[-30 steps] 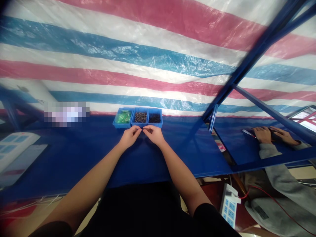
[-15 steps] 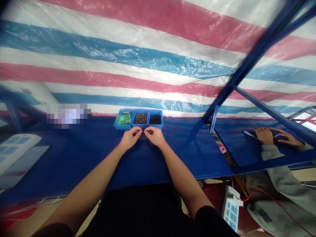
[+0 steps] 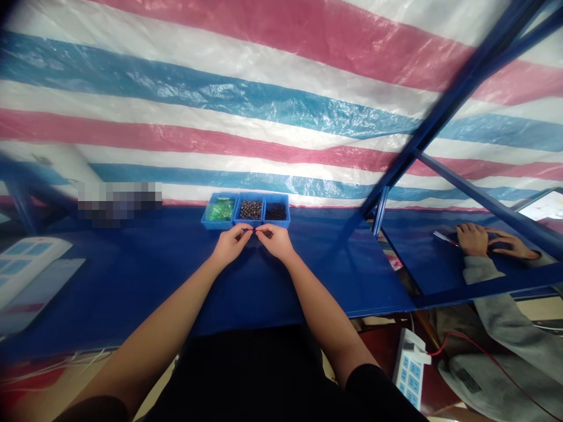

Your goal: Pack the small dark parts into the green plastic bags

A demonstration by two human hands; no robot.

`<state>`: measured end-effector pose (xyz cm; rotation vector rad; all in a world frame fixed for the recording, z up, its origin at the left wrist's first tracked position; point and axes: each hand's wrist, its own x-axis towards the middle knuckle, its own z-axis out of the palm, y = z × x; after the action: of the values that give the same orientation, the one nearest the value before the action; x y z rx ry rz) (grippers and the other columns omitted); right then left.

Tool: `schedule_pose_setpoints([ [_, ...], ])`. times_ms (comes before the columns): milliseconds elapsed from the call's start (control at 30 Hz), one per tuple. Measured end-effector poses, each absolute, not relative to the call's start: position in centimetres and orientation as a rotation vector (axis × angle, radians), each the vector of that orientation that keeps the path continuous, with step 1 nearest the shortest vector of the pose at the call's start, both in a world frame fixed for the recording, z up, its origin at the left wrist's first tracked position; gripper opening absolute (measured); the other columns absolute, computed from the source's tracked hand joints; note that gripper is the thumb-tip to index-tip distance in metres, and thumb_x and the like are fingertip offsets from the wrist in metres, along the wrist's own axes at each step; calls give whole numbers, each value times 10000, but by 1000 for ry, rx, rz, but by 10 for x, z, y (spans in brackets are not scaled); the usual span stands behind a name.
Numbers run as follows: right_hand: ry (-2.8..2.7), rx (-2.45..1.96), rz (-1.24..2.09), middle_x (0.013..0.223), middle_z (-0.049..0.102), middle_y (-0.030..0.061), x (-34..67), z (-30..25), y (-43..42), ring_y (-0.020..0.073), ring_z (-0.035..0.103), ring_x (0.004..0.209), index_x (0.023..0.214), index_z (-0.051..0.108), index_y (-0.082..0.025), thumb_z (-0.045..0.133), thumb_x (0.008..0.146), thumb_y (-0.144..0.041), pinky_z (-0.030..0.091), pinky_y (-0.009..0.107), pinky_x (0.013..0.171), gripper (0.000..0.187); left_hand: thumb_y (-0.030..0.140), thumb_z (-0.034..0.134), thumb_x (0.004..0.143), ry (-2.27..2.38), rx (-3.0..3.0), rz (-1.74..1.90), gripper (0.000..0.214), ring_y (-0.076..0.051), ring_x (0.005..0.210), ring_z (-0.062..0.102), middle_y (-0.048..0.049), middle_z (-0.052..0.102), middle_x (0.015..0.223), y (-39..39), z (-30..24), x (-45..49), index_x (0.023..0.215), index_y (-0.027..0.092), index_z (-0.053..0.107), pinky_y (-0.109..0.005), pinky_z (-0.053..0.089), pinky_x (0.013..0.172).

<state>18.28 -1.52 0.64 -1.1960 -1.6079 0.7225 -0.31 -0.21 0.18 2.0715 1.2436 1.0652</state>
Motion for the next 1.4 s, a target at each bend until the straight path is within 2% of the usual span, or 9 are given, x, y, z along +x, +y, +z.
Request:
schedule_pose_setpoints([
  [267, -1603, -1190, 723, 859, 741, 39, 182, 7, -16, 157, 676, 711, 943, 727, -200, 671, 793, -313, 550, 277, 671, 196, 452, 481, 931, 1246, 2080, 1059, 290, -118, 595, 551, 20, 642, 736, 0, 0, -2, 975, 214, 641, -232, 427, 623],
  [467, -1575, -1200, 741, 884, 746, 45, 183, 8, -15, 160, 684, 730, 932, 733, -196, 669, 792, -308, 563, 284, 701, 190, 461, 516, 913, 1225, 2071, 1071, 293, -123, 573, 538, 42, 589, 635, 0, 0, -2, 1034, 222, 635, -232, 427, 611],
  [667, -1546, -1173, 793, 850, 742, 38, 181, 4, -15, 157, 695, 718, 1019, 708, -193, 678, 784, -303, 582, 293, 734, 261, 443, 485, 932, 1239, 2082, 1070, 293, -119, 592, 551, 18, 639, 709, 1, -1, -2, 990, 203, 644, -232, 433, 630],
  [833, -1515, -1155, 818, 902, 750, 52, 181, 0, -14, 182, 720, 772, 944, 719, -199, 685, 789, -342, 594, 322, 788, 214, 446, 478, 935, 1241, 2058, 1056, 292, -126, 619, 569, 10, 658, 746, -1, 1, -2, 967, 208, 643, -242, 439, 648],
  [1067, -1503, -1177, 803, 896, 751, 55, 182, 2, -14, 187, 721, 758, 932, 724, -197, 686, 791, -359, 596, 319, 764, 218, 433, 512, 914, 1230, 2068, 1079, 269, -118, 558, 513, 54, 528, 592, -1, 1, -1, 1009, 213, 634, -237, 419, 610],
  [1400, -1538, -1184, 799, 874, 746, 53, 180, 7, -17, 174, 708, 744, 925, 721, -189, 700, 769, -334, 586, 305, 747, 214, 434, 465, 942, 1252, 2055, 1050, 277, -120, 600, 549, 21, 615, 702, -1, 2, -2, 954, 198, 610, -240, 428, 630],
])
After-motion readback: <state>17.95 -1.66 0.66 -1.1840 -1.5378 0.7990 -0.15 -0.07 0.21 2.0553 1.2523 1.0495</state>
